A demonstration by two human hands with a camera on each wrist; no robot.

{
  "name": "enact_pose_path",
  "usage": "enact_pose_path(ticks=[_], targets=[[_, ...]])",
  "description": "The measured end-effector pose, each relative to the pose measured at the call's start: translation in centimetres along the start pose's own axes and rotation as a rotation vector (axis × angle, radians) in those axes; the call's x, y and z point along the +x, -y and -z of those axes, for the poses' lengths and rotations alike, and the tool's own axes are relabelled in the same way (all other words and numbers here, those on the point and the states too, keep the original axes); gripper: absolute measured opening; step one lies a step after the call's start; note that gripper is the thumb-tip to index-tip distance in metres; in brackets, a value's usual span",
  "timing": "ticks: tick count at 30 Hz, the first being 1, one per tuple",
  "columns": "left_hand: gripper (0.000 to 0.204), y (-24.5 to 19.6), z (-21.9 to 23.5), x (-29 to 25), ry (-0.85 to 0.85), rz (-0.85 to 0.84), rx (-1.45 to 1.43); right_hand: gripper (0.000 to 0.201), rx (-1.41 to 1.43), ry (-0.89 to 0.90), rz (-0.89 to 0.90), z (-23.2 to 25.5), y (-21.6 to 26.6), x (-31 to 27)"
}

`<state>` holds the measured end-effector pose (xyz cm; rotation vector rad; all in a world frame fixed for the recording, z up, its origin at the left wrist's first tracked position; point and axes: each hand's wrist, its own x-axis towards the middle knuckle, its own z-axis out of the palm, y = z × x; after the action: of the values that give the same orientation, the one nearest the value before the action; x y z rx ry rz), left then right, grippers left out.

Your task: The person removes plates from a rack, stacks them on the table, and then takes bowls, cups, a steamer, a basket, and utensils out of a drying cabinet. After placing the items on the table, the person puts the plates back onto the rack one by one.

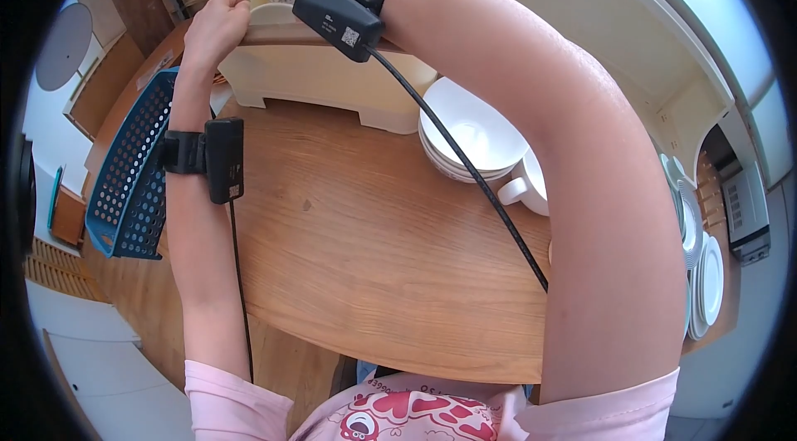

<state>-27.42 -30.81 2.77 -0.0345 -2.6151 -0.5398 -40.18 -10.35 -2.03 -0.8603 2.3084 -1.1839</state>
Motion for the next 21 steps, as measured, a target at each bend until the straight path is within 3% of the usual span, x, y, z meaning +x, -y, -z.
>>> enact_pose_path(ticks=[3, 5, 6, 7, 9, 11, 12, 14, 15, 17, 21], targets=[[0.040, 0.0, -0.2, 0.1, -0.024, -0.011, -0.020, 0.020, 0.094, -0.095, -0.044, -1.4, 1.1, -2.3], [0.038, 0.0, -0.1, 0.1, -0.027, -0.011, -0.016, 0.019, 0.154, -0.159, -0.074, -2.5, 0.0, -10.7], [0.038, 0.0, -0.1, 0.1, -0.028, -0.011, -0.017, 0.018, 0.185, -0.190, -0.088, -3.1, 0.9, -10.5], [0.037, 0.0, -0.3, 0.2, -0.046, -0.013, -0.031, 0.018, 0.215, -0.222, -0.102, -2.7, 3.2, -5.7], [0.037, -0.3, -0.3, -0.1, -0.064, -0.015, -0.046, 0.018, 0.245, -0.254, -0.117, -2.3, 2.6, -5.3], [0.036, -0.4, -0.3, -0.2, -0.064, -0.027, -0.071, 0.015, 0.353, -0.078, 0.009, -1.6, 2.2, -3.6], [0.036, -0.5, -0.3, -0.2, -0.064, -0.028, -0.072, 0.015, 0.352, -0.079, 0.008, -1.4, 2.5, -3.6], [0.036, -0.5, -0.3, -0.1, -0.059, -0.018, -0.051, 0.019, 0.472, 0.095, -0.134, -0.4, 3.1, -3.4], [0.036, -0.6, -0.3, -0.2, -0.059, -0.018, -0.051, 0.019, 0.472, 0.095, -0.134, -0.5, 2.8, -3.3], [0.036, -0.6, -0.4, -0.2, -0.043, -0.007, -0.035, 0.018, 0.456, 0.125, 0.087, -0.8, 2.2, -3.0], [0.038, -0.6, -0.3, -0.1, -0.040, -0.004, -0.017, 0.017, 0.454, 0.079, 0.062, -0.9, 2.4, -3.4]])
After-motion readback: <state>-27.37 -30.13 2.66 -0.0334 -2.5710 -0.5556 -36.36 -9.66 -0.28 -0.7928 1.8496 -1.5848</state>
